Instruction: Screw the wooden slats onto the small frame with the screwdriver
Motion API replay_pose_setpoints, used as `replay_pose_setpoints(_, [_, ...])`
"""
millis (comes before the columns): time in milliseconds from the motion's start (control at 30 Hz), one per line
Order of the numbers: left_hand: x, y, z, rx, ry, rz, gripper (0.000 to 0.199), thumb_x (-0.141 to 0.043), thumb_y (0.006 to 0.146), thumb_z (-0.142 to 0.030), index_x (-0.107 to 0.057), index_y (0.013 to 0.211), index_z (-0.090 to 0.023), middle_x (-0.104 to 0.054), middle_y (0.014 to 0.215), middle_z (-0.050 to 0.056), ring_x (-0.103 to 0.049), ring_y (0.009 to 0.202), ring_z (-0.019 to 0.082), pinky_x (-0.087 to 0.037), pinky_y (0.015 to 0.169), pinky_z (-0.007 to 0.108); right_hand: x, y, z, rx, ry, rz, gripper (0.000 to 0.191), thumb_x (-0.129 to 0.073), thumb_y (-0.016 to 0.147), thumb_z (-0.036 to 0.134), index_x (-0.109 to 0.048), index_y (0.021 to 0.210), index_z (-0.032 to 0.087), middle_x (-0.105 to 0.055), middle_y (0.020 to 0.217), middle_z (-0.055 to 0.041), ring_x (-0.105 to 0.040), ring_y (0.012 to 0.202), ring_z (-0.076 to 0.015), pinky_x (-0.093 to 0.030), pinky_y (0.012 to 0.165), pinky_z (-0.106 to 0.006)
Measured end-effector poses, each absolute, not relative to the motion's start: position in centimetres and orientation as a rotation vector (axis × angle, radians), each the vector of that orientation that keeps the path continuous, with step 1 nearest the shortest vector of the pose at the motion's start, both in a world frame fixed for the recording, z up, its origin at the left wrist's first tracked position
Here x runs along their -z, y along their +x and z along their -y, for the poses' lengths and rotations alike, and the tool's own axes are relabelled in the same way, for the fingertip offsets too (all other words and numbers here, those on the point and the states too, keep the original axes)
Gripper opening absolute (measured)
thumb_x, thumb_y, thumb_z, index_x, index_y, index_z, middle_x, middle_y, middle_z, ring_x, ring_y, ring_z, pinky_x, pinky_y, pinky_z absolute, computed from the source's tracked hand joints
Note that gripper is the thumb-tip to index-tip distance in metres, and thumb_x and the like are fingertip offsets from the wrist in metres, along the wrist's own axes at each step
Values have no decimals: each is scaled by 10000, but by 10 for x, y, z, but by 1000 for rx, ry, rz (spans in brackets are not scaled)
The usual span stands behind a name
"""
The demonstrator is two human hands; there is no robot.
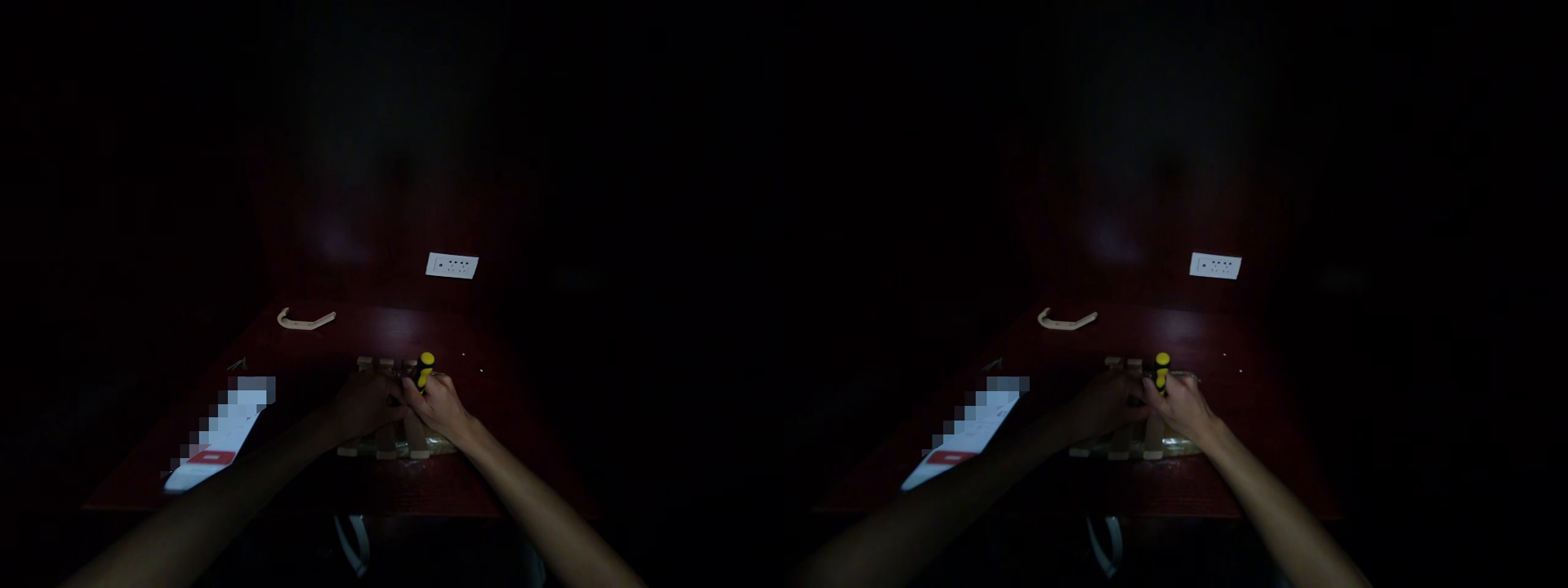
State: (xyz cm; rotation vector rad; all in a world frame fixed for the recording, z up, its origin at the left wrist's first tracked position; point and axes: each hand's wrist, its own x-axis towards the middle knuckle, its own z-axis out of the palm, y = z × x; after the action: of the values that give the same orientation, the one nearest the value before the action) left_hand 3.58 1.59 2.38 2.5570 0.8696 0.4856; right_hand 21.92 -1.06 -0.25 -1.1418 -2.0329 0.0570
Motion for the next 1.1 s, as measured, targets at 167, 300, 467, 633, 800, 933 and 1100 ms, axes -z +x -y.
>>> replay_pose_setpoints(167, [-27, 37, -14, -479, 2570, -887, 106, -683, 831, -276, -776, 860, -234, -753, 968, 24, -683, 872, 199, -490, 749, 289, 3, 218, 10, -77, -1156, 2032, 413, -376, 979, 408, -532, 650, 213, -518, 541, -12, -457, 480, -133, -373, 514, -279])
replay_pose_setpoints(300, [-27, 37, -15, -461, 2560, -899, 110, -674, 838, -288, -777, 842, -249, -757, 946, 13, -684, 841, 200, -497, 729, 298, 4, 218, 9, -88, -1165, 2033, 414, -366, 982, 423, -524, 660, 215, -509, 539, -5, -466, 486, -128, -365, 517, -272])
replay_pose_setpoints(467, [-28, 37, -14, -470, 2605, -898, 118, -677, 833, -291, -777, 884, -254, -751, 1027, 22, -684, 893, 198, -500, 757, 291, 7, 218, 8, -81, -1164, 2028, 443, -343, 990, 450, -524, 664, 211, -514, 543, -5, -455, 485, -123, -365, 524, -266])
replay_pose_setpoints(633, [-28, 38, -14, -446, 2623, -917, 130, -666, 834, -281, -776, 888, -236, -747, 1039, 29, -686, 893, 206, -507, 753, 294, 12, 219, 6, -68, -1166, 2028, 468, -331, 990, 470, -529, 662, 201, -518, 550, -12, -472, 502, -121, -370, 536, -249])
replay_pose_setpoints(800, [-29, 38, -13, -422, 2626, -939, 138, -657, 839, -290, -775, 882, -235, -740, 1061, 37, -684, 908, 223, -509, 768, 317, 13, 219, 6, -67, -1166, 2030, 424, -379, 984, 426, -560, 679, 193, -559, 571, -33, -533, 529, -138, -385, 557, -251])
replay_pose_setpoints(933, [-33, 39, -12, -399, 2626, -954, 150, -662, 833, -306, -775, 880, -220, -736, 1044, 47, -680, 912, 229, -511, 783, 322, 9, 218, 8, -83, -1145, 2018, 411, -400, 978, 417, -541, 662, 195, -554, 570, -24, -532, 524, -133, -390, 562, -246])
replay_pose_setpoints(1100, [-35, 40, -11, -396, 2613, -984, 169, -674, 810, -299, -764, 928, -220, -728, 1039, 55, -676, 912, 224, -517, 790, 310, 2, 215, 12, -84, -1122, 2003, 395, -439, 956, 416, -503, 633, 199, -530, 556, -7, -483, 496, -119, -370, 520, -237])
